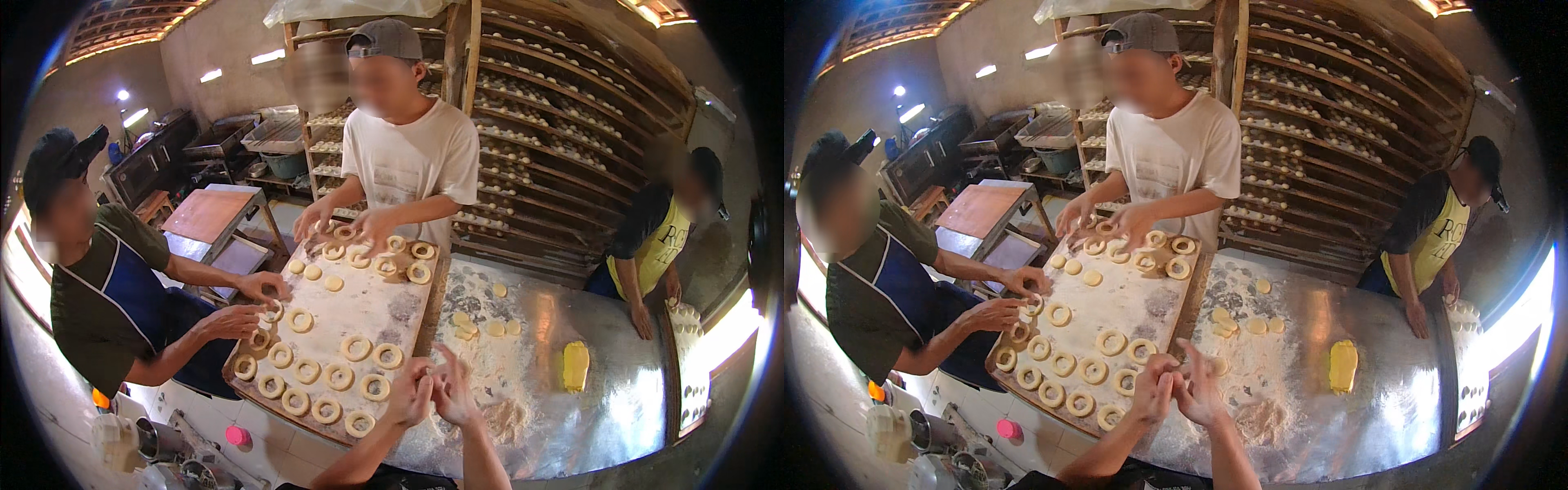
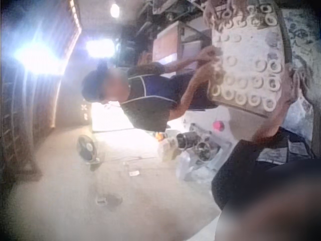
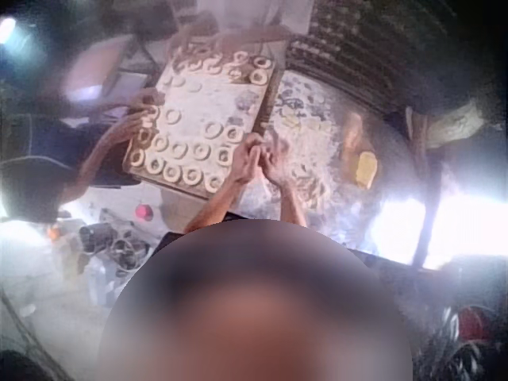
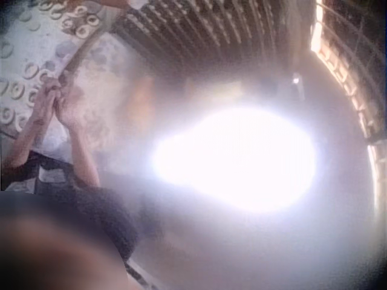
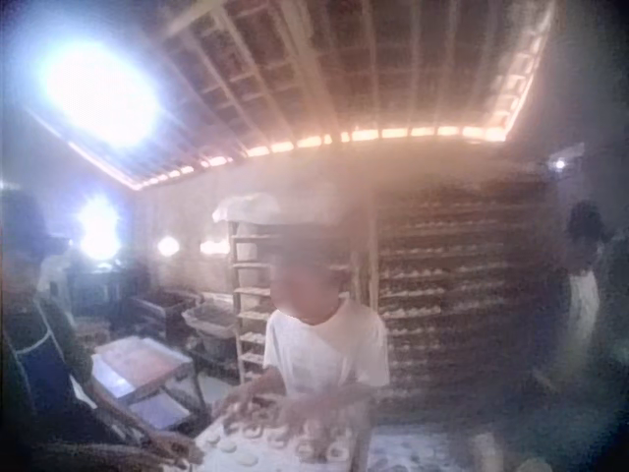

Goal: The person shapes small dough pieces into ring shapes by hand and places them on a wooden board. Other workers are also shaping dough nearby. The person continues forming rings and arranging them in rows on the board throughout the clip.

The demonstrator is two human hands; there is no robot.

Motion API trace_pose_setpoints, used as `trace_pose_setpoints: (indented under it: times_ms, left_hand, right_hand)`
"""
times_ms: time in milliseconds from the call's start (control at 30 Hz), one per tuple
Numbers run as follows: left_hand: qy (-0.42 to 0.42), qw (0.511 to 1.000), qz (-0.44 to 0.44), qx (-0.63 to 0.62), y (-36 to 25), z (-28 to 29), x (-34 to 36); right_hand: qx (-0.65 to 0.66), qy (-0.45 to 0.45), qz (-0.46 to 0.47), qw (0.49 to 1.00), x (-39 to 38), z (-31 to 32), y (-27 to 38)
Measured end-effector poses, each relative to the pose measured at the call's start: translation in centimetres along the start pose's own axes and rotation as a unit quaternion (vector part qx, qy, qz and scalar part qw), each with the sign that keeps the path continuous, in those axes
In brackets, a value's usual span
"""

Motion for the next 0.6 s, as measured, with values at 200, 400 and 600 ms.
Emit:
trace_pose_setpoints:
  times_ms: [200,400,600]
  left_hand:
    - [-0.014,0.949,0.052,0.312,0.2,5.0,1.5]
    - [0.024,0.986,-0.006,0.167,2.9,9.0,2.0]
    - [0.046,0.985,0.014,0.163,4.4,11.7,4.0]
  right_hand:
    - [0.337,-0.069,0.064,0.937,4.4,-3.7,0.5]
    - [0.381,-0.061,-0.036,0.922,6.3,-7.4,-2.6]
    - [0.35,-0.022,0.13,0.927,10.5,-8.4,-1.0]
Point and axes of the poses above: each hand's wrist, its own x-axis towards the middle knuckle, its own z-axis out of the back of the hand, y = z × x, the point moved 5 cm from there along x, towards the middle knuckle, and after that the axes turned 14 degrees about y, right-handed, at the moved point
